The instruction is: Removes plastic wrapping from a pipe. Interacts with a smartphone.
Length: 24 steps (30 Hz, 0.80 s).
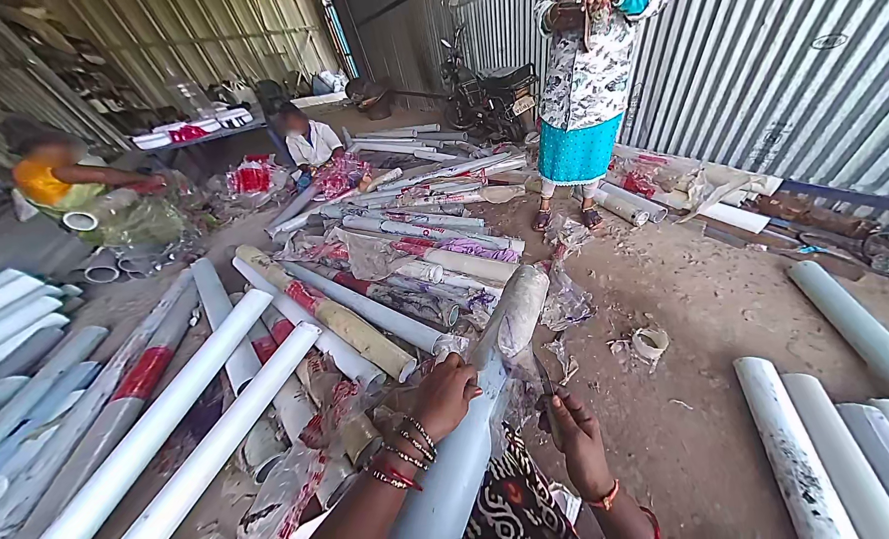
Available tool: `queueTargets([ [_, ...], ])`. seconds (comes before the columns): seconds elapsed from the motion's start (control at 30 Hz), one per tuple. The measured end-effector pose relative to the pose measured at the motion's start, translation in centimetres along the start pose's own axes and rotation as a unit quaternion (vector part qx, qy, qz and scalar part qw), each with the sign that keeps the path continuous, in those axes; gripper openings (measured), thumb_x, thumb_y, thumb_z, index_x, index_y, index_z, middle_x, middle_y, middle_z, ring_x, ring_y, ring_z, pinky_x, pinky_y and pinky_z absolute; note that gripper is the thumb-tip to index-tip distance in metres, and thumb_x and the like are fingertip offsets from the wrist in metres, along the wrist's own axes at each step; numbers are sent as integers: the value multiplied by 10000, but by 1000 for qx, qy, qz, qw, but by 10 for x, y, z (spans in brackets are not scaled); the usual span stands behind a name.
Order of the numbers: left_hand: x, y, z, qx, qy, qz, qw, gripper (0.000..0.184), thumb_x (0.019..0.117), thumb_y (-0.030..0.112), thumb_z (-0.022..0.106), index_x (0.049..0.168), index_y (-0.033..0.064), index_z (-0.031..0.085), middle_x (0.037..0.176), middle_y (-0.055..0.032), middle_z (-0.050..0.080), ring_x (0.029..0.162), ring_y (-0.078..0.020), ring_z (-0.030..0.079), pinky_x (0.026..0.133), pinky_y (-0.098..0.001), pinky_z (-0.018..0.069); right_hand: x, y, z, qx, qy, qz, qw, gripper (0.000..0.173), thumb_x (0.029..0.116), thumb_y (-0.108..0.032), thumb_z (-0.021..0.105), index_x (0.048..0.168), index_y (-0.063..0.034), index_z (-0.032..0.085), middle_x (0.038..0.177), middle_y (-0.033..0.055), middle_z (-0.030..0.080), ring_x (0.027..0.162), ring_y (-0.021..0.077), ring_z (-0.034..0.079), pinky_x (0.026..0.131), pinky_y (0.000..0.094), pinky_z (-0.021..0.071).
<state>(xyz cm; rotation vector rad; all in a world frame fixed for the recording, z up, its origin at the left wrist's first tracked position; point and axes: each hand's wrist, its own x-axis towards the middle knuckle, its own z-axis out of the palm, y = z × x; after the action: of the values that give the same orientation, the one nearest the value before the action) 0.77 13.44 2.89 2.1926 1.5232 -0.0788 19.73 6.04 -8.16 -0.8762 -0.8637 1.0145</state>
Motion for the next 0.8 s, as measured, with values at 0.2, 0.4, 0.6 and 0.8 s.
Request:
queueTargets([
  [0.2,-2,17,20,34,76,-99,992,385,1108,196,447,1349,-87,548,1377,-289,550,1259,-421,588,1040,-494,486,1,6,-1,-7,-10,-5,1000,257,996,-45,411,1076,-26,655,821,-64,726,620,-9,632,594,167,542],
  [0.4,9,-11,15,-180,205,-234,933,407,1126,189,394,1349,-135,500,1300,-325,605,1242,-427,608,1072,-516,455,-4,7,4,-20,-9,13,1000,274,994,-42,407,1131,24,635,829,-56,713,603,-13,615,572,151,525],
  [0.6,-3,-37,43,-286,387,-81,873,233,1020,68,587,1058,-139,688,999,-281,673,931,-367,664,899,-502,519,0,2,5,-27,-2,-25,999,266,987,-30,415,1118,-11,646,834,-88,713,635,-27,628,608,149,541],
  [0.8,-16,-17,45,-203,600,85,769,234,950,61,572,988,-87,749,806,-156,742,670,-118,689,695,-246,564,0,1,0,-47,-9,-47,998,268,988,-45,422,1117,-33,657,844,-90,731,638,-26,637,604,144,538],
])
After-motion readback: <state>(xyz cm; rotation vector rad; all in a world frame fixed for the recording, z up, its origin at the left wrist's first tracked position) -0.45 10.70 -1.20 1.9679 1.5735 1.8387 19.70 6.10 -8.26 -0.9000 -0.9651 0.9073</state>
